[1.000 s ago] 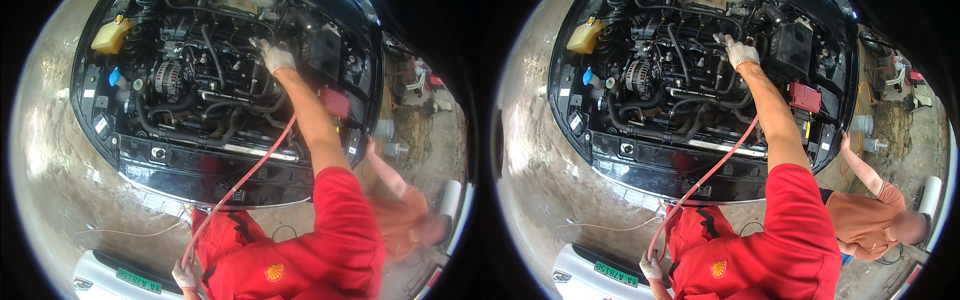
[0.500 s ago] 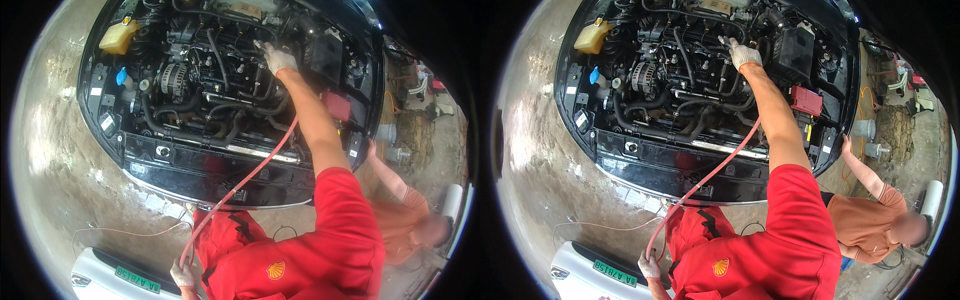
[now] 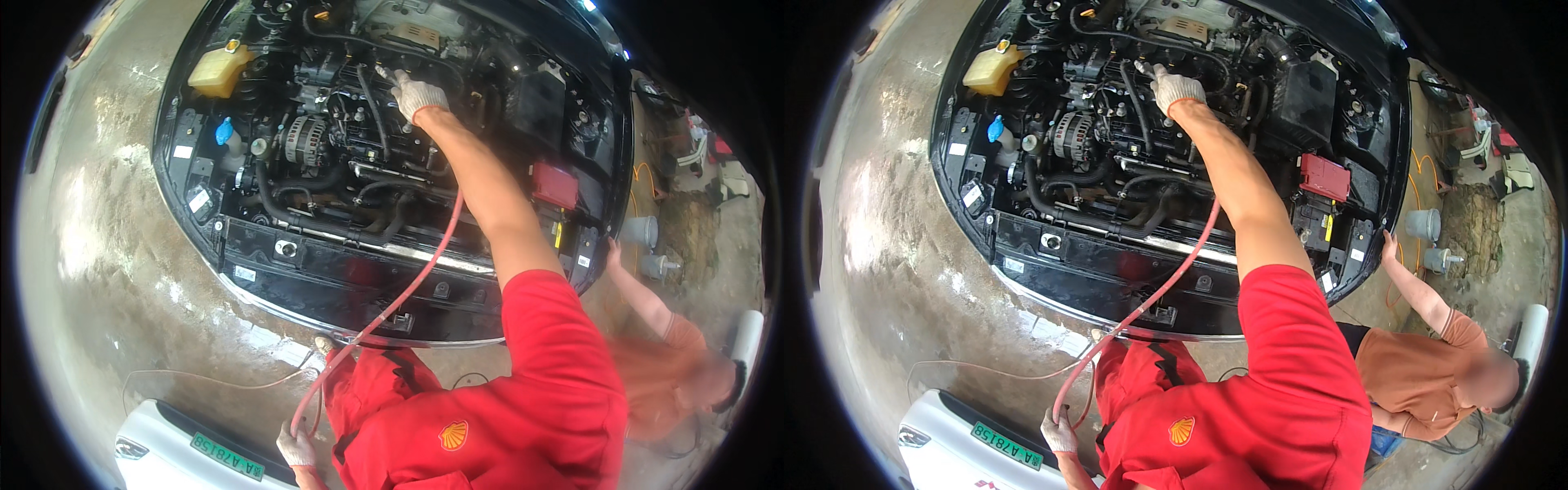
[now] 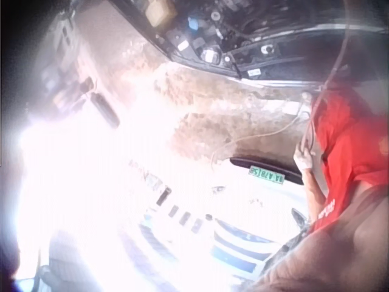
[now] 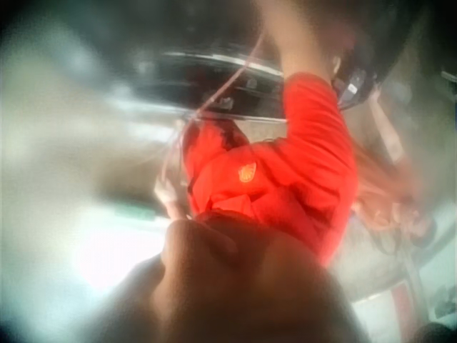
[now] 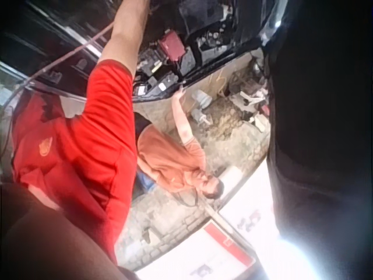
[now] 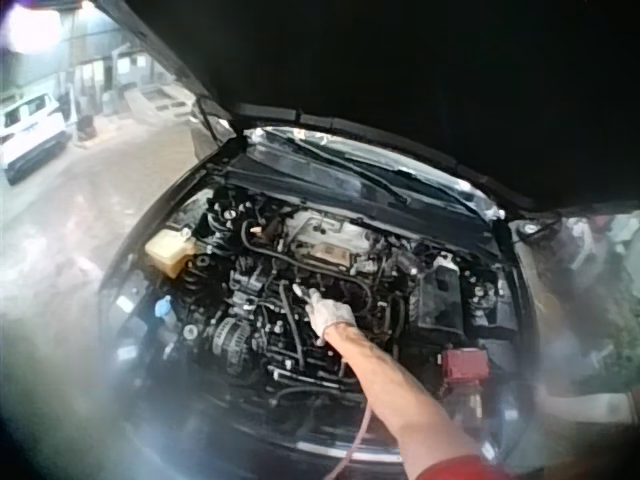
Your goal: The person uses a pressure washer to clean the engine bay of a black car with the hood open. They then remove a translucent yellow fluid reservoir, rinse it with water, and place it back into the engine bay.
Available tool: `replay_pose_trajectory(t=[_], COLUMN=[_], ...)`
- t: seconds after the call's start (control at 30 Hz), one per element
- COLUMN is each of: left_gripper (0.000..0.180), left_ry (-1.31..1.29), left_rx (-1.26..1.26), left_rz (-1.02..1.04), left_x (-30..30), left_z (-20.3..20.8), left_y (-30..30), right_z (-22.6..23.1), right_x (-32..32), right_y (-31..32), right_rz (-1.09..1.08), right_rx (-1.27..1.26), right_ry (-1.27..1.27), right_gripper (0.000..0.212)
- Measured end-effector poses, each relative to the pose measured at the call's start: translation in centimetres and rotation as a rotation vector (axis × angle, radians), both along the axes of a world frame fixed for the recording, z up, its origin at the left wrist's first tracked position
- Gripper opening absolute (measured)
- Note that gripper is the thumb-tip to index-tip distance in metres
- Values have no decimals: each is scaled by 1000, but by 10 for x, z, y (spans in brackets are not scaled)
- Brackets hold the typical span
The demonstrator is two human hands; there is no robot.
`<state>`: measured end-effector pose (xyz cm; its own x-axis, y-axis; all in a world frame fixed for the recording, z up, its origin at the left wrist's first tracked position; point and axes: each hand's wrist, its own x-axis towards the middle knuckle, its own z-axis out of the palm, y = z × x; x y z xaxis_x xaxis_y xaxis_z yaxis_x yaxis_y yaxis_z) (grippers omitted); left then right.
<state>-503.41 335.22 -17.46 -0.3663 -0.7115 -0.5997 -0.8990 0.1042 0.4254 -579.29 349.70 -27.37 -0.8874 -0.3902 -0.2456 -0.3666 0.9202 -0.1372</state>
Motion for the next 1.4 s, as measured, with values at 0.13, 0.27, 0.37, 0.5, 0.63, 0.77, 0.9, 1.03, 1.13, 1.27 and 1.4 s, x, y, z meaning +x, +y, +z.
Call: replay_pose_trajectory(t=[0.13, 0.27, 0.37, 0.5, 0.63, 0.77, 0.9, 1.03, 1.13, 1.27, 1.4], left_gripper=[26, 28, 28, 28, 28, 33, 31, 30, 30, 29, 29], left_ry=[13, 46, 42, 78, 81, 128, 127, 114, 120, 126, 131], left_rx=[-37, -55, -34, 14, 16, -34, -64, -29, -38, 11, -25], left_rz=[20, 71, 110, 219, 297, 278, 250, 279, 267, 320, 274], left_x=[6, 27, 46, 69, 90, 104, 108, 106, 104, 105, 107], left_z=[4, 1, -1, -3, -12, -24, -29, -26, -24, -23, -23], left_y=[-4, -1, 3, 3, -2, -2, -1, 0, 0, -1, -3], right_z=[-3, -4, -4, -6, -11, -18, -22, -16, -10, -12, -25], right_x=[-16, -34, -45, -54, -64, -76, -81, -79, -76, -76, -82], right_y=[-28, -51, -66, -79, -83, -86, -95, -107, -114, -115, -101], right_rz=[-101, -185, -152, -141, -153, -148, -100, -98, -121, -84, -105], right_rx=[-104, -95, -93, -116, -182, -179, -157, -148, -176, -164, -194], right_ry=[12, -33, -74, -45, 13, 42, 41, 9, -1, -6, 5], right_gripper=[42, 47, 53, 53, 49, 51, 54, 55, 55, 55, 55])
